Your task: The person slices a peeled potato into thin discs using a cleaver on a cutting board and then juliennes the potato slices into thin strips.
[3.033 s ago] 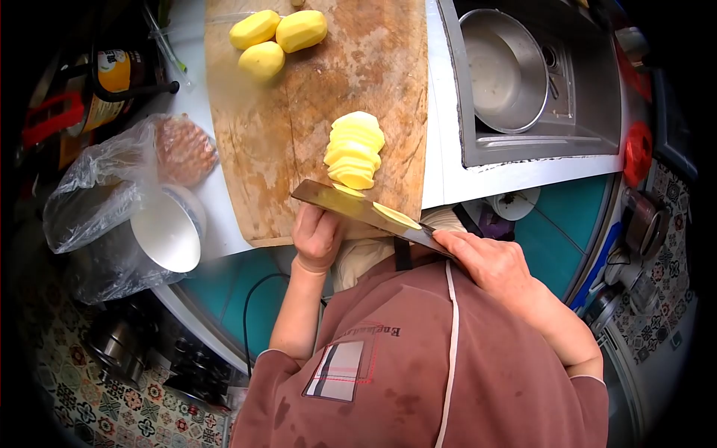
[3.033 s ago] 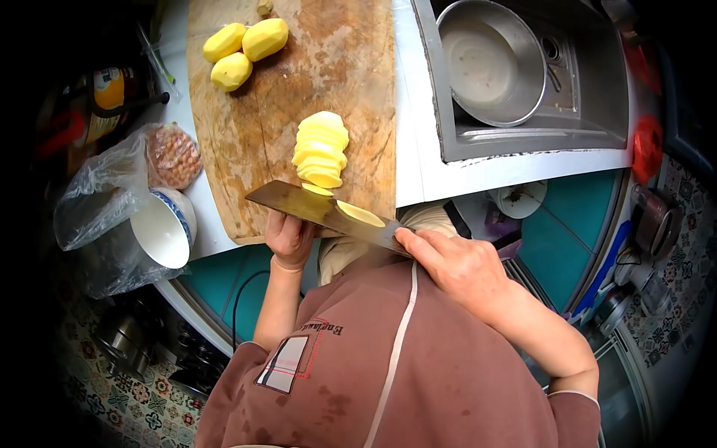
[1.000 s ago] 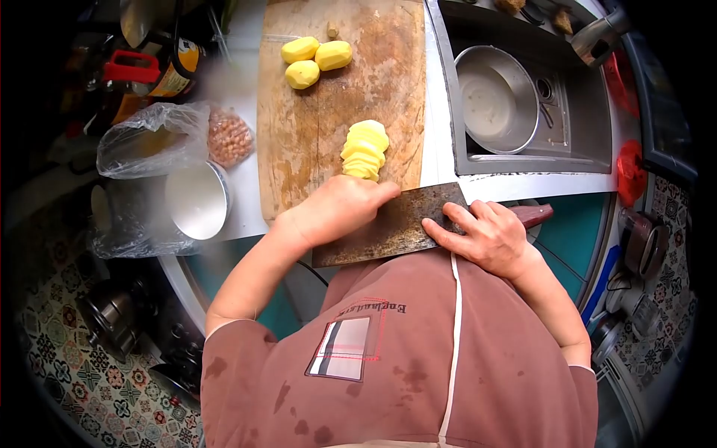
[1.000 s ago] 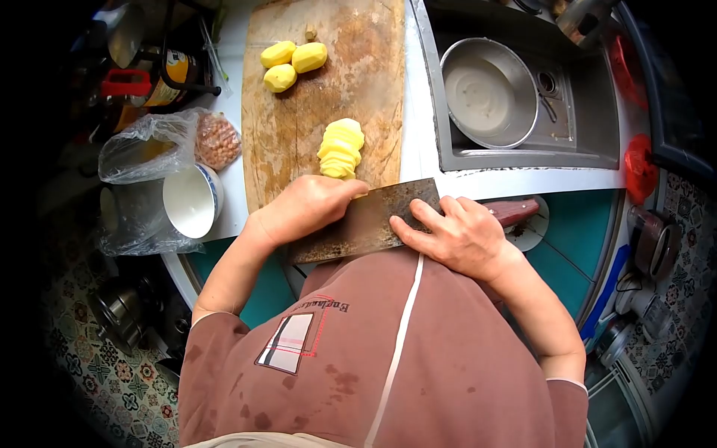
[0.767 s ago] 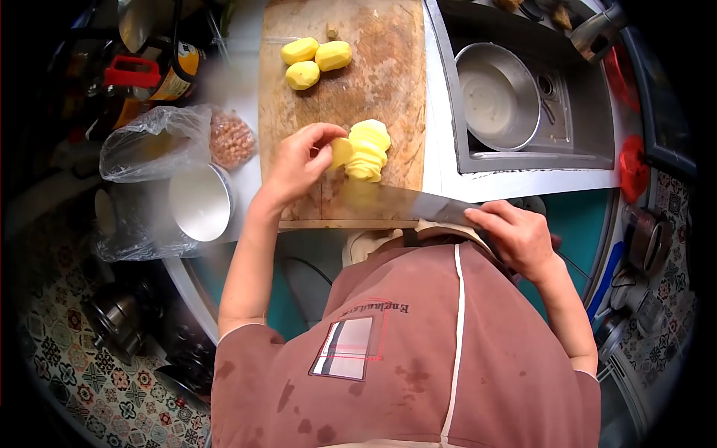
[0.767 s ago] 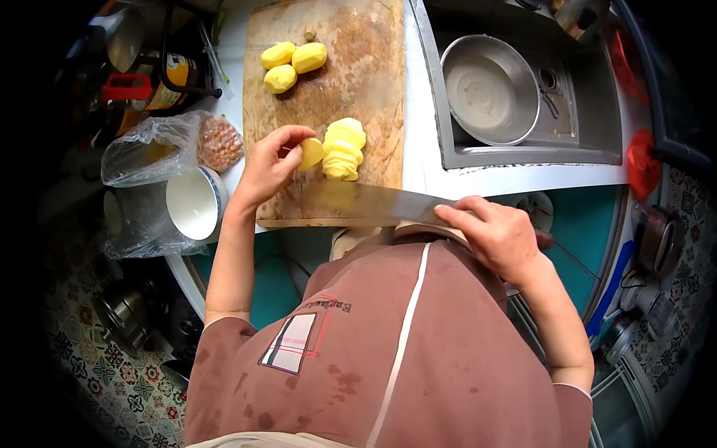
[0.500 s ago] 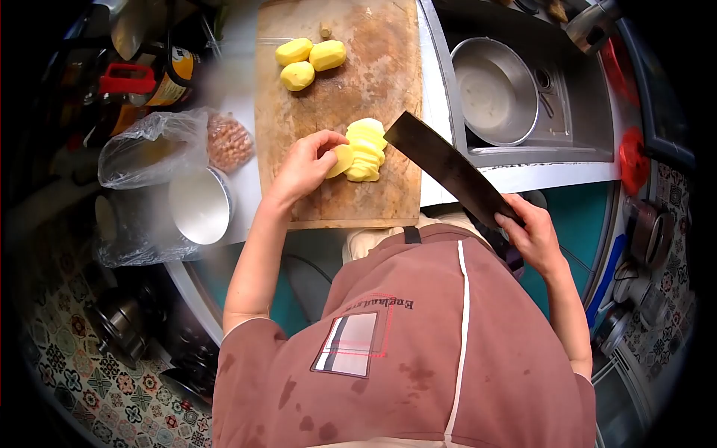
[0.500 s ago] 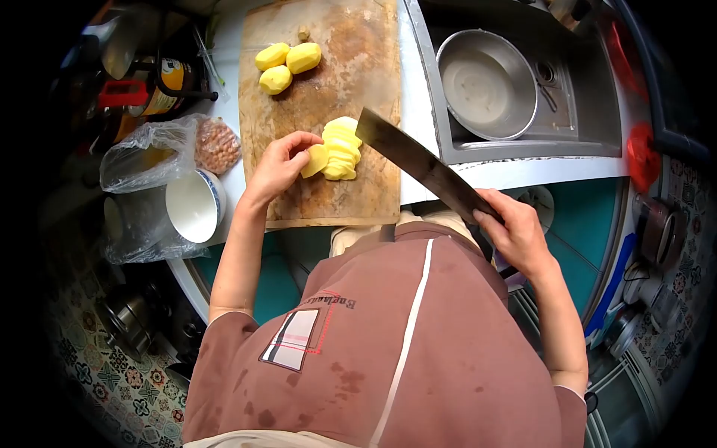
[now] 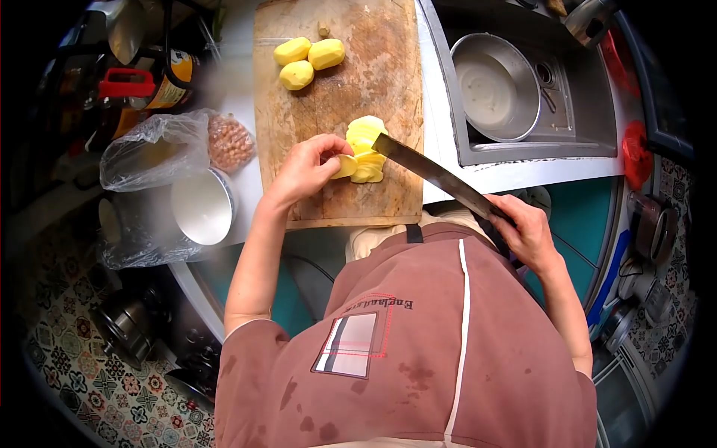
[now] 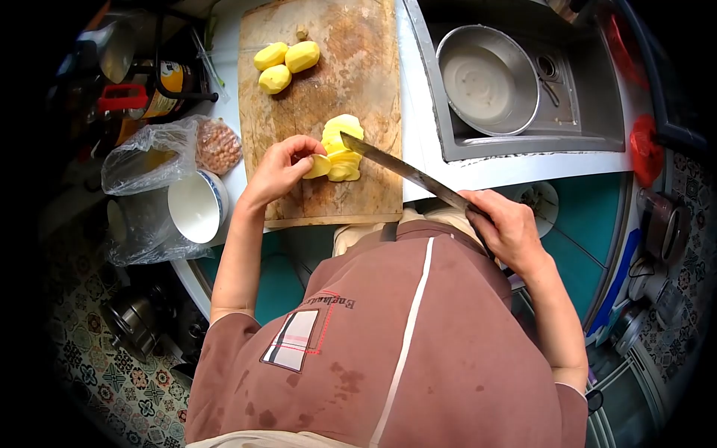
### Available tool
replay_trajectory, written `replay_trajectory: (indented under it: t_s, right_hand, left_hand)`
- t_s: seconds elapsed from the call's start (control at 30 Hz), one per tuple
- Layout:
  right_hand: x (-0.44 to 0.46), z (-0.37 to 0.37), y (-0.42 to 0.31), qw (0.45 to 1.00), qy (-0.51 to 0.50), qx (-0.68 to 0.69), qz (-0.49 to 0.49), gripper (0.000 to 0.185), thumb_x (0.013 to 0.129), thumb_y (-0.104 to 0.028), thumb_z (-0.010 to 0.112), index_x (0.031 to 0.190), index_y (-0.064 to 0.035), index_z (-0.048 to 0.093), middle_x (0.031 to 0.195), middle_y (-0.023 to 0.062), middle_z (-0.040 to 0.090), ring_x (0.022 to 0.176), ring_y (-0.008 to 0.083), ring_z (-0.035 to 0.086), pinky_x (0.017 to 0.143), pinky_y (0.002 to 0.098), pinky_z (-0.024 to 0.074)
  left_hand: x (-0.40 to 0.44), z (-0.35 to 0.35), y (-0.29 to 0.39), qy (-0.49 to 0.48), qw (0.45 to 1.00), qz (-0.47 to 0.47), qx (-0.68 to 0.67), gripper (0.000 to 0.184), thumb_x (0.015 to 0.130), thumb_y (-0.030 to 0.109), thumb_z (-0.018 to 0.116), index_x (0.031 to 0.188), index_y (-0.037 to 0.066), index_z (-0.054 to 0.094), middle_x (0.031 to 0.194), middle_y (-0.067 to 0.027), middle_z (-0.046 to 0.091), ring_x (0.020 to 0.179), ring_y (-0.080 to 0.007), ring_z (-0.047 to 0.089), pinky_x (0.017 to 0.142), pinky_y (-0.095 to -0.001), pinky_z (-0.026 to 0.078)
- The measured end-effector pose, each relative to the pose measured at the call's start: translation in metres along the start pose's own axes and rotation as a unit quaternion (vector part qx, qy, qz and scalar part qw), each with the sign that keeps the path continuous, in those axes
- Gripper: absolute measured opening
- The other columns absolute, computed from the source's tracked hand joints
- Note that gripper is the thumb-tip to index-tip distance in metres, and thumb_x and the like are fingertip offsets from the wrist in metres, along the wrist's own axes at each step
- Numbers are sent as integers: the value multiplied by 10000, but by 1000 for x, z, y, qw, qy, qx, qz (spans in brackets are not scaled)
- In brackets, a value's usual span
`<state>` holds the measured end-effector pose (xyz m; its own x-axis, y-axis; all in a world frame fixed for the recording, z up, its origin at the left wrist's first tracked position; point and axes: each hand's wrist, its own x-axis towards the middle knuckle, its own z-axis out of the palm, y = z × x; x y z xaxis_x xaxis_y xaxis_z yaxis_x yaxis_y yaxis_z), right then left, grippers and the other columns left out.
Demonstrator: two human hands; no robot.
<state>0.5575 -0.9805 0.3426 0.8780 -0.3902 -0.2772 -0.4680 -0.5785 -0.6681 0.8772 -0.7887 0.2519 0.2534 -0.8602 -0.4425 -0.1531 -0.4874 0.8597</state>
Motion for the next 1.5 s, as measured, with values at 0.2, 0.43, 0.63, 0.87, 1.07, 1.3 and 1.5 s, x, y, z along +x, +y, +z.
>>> replay_trajectory:
  t_s: [0.2, 0.43, 0.63, 0.87, 1.07, 1.3, 1.5]
  right_hand:
    - [8, 0, -4, 996, 21, -76, -45, 294, 860, -44, 644, 1147, -103, 663, 877, 78, 654, 747, 279, 653, 637, 343, 522]
    - [11, -10, -6, 981, -17, -169, -91, 267, 873, -78, 643, 1131, -137, 676, 863, 35, 647, 701, 234, 652, 566, 332, 516]
    - [11, -8, -13, 980, -9, -173, -96, 265, 869, -74, 646, 1125, -132, 681, 873, 32, 655, 694, 227, 655, 574, 328, 521]
    - [1, -5, -13, 990, 7, -124, -66, 295, 841, -2, 657, 1122, -88, 685, 890, 73, 672, 696, 253, 647, 594, 319, 509]
    - [-21, 4, 1, 992, 83, 74, 57, 284, 864, 23, 632, 1142, -24, 658, 932, 104, 675, 754, 242, 643, 686, 283, 506]
    - [-12, 16, 8, 973, 119, 142, 135, 291, 921, -15, 609, 1211, -25, 628, 840, 10, 601, 613, 73, 491, 554, 227, 403]
    - [7, 17, -3, 990, 121, 27, 60, 290, 881, 11, 623, 1166, -40, 645, 1059, 145, 684, 943, 315, 676, 799, 324, 533]
  left_hand:
    - [-2, 0, -2, -22, 999, 23, 23, 203, 860, 10, 554, 1028, 14, 668, 925, -13, 639, 837, -77, 590, 767, -240, 497]
    - [0, -3, -5, 58, 998, 31, -24, 162, 912, 3, 575, 1060, 11, 641, 975, -15, 649, 899, -79, 606, 818, -241, 508]
    - [20, -9, 29, -13, 992, 123, 38, 160, 900, 16, 639, 1057, 26, 671, 955, -35, 698, 891, -112, 636, 823, -263, 510]
    - [29, 12, 12, 42, 949, 278, 141, 159, 857, 48, 683, 1012, 50, 721, 1168, -108, 654, 1050, -265, 638, 884, -335, 517]
    - [5, 56, -16, 323, 891, 201, 248, 455, 866, 229, 690, 1280, 76, 577, 1360, -192, 501, 1280, -382, 459, 1059, -453, 398]
    - [36, 107, -6, 336, 848, 194, 360, 639, 778, 343, 758, 1347, 147, 543, 1452, -194, 415, 1326, -440, 370, 1097, -562, 314]
    - [36, 101, -22, 319, 852, 240, 339, 463, 779, 170, 740, 1221, 97, 620, 1290, -134, 541, 1258, -369, 460, 1054, -474, 387]
